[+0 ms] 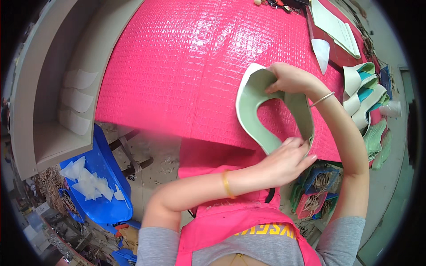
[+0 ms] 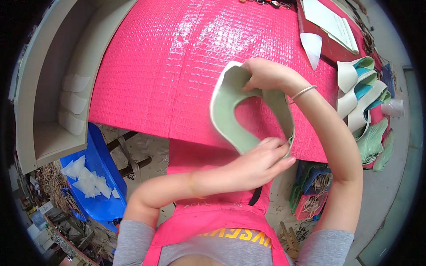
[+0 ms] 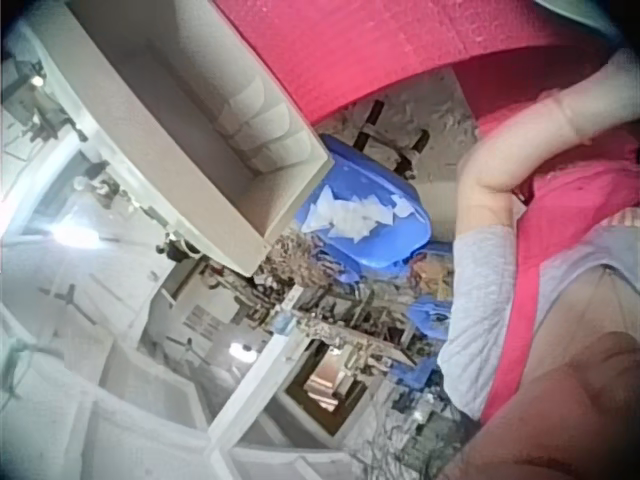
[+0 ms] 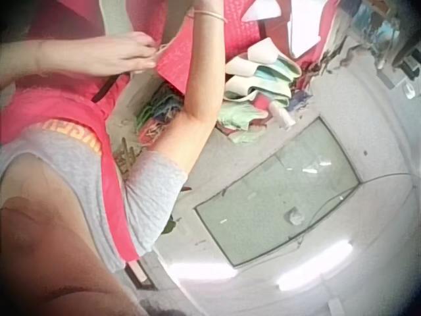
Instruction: Assembling shoe upper components by applying adhesive surfaces and fitting pieces together.
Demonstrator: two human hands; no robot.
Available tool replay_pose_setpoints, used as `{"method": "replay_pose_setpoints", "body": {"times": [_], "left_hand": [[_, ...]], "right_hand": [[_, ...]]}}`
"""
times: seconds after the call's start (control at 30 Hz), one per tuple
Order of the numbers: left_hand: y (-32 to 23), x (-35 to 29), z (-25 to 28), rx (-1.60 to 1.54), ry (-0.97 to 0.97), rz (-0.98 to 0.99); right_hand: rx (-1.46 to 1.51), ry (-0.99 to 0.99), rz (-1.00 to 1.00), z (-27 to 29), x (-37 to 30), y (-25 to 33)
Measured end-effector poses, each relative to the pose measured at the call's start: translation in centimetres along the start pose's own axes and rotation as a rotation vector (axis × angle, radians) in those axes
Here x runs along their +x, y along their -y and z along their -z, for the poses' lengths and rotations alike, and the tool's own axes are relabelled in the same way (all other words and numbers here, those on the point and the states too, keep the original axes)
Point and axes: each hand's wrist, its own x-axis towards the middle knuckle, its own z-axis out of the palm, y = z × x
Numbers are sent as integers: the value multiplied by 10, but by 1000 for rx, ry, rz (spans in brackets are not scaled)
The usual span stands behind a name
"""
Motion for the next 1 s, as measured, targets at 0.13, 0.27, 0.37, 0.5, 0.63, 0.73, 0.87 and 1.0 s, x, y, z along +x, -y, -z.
{"method": "replay_pose_setpoints", "body": {"times": [0.13,0.27,0.37,0.5,0.63,0.73,0.87,1.0], "left_hand": [[15,5,15,603,-93,-176],[65,-20,41,939,-372,-58],[65,-20,46,951,-337,-42],[60,-6,46,1062,-318,10],[67,10,45,1124,-331,-144],[73,7,49,959,-392,-175],[64,17,50,1029,-210,11],[76,20,53,1013,-357,-217]], "right_hand": [[107,-6,101,-6,5,-28],[-42,-66,86,-6,4,-14],[-245,-129,111,-7,4,-9],[-398,-218,194,-10,6,-12],[-395,-189,225,-10,5,-16],[-420,-231,255,-9,8,-21],[-406,-213,173,-10,10,-20],[-331,-135,142,-4,6,-22]]}}
